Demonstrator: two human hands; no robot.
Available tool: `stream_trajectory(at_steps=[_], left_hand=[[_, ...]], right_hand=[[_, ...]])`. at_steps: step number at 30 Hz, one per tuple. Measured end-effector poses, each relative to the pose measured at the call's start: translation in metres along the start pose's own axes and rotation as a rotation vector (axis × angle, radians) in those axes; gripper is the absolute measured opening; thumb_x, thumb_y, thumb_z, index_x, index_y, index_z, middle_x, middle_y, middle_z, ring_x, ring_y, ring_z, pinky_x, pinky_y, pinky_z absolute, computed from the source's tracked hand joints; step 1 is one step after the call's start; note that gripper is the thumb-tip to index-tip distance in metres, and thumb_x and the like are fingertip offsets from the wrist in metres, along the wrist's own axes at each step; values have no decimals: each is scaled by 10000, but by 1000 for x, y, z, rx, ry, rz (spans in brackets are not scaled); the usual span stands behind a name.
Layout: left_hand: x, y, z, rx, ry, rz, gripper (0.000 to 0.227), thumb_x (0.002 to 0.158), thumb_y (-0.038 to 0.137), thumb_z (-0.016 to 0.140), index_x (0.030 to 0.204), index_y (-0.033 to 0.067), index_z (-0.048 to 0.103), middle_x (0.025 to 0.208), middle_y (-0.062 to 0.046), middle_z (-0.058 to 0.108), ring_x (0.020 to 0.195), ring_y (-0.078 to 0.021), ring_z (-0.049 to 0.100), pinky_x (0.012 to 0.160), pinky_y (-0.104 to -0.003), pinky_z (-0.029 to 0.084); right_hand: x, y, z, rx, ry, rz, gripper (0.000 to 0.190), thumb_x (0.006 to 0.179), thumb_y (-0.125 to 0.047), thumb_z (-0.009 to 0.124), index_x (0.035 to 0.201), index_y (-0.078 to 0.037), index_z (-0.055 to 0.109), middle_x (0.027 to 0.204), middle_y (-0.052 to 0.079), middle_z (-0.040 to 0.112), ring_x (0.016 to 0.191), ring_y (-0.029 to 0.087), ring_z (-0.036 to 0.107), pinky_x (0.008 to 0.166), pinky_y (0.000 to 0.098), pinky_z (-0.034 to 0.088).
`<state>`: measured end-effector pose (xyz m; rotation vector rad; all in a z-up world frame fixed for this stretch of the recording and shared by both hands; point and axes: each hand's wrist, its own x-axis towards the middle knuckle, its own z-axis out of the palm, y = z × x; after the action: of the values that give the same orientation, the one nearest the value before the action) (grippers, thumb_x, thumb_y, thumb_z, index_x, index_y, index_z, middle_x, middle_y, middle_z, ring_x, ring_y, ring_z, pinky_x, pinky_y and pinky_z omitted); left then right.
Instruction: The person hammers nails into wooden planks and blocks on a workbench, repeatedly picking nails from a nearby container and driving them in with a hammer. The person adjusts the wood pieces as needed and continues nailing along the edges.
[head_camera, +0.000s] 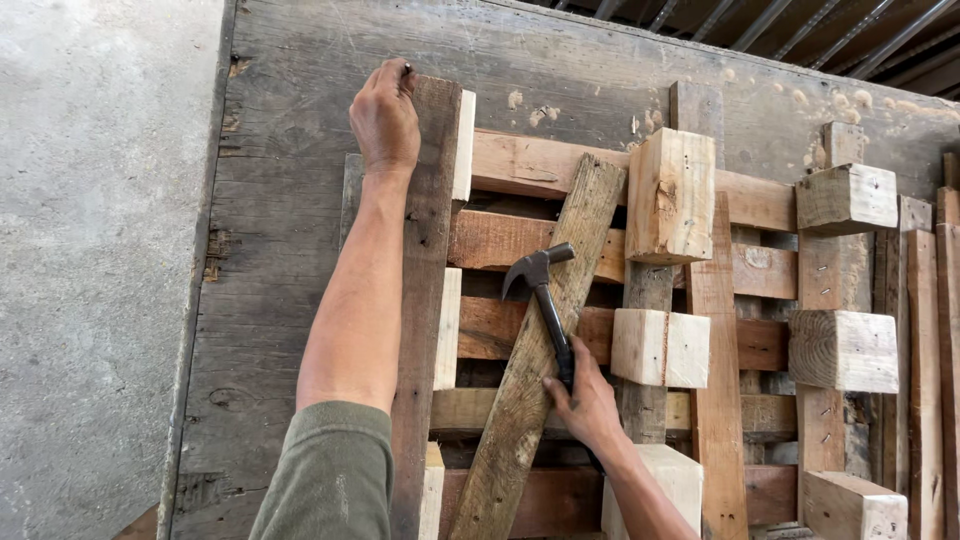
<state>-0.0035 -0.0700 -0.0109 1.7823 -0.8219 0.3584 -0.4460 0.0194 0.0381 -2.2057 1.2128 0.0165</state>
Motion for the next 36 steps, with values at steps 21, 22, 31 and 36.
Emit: stream_trajectory(at_steps=[21, 22, 31, 36], left_hand=[[-3, 12, -12, 8, -91, -112, 63, 924, 112, 745, 973, 79, 767, 958, -75, 764, 841, -298, 738, 737, -409, 589], [-1, 12, -11, 14, -119, -150, 59, 937, 128, 739, 961, 78, 759, 956, -66, 763, 832, -283, 743, 732, -399, 592], [-6, 9, -10, -9, -65, -94, 72, 908, 80, 742, 969, 74, 779, 956, -95, 761, 841, -323, 733, 733, -420, 584], [5, 15, -13, 10, -75, -103, 49, 912, 88, 744, 946, 72, 775, 966, -91, 756, 848, -315, 735, 753, -426, 587]], right_hand=[[168, -189, -86, 408, -122, -180, 432, 1095, -313, 417, 1409, -18, 454, 786, 70, 654, 567, 143, 618, 460, 320, 557], [170, -193, -87, 431, -150, -157, 440, 1083, -314, 424, 1426, -38, 441, 786, 72, 650, 570, 142, 614, 462, 319, 563], [168, -190, -86, 604, -61, -288, 473, 1091, -375, 403, 1418, -38, 462, 739, 69, 607, 545, 157, 578, 441, 322, 524], [173, -184, -78, 513, -139, -91, 450, 1062, -361, 387, 1382, -56, 469, 738, 61, 621, 542, 150, 595, 452, 332, 544]])
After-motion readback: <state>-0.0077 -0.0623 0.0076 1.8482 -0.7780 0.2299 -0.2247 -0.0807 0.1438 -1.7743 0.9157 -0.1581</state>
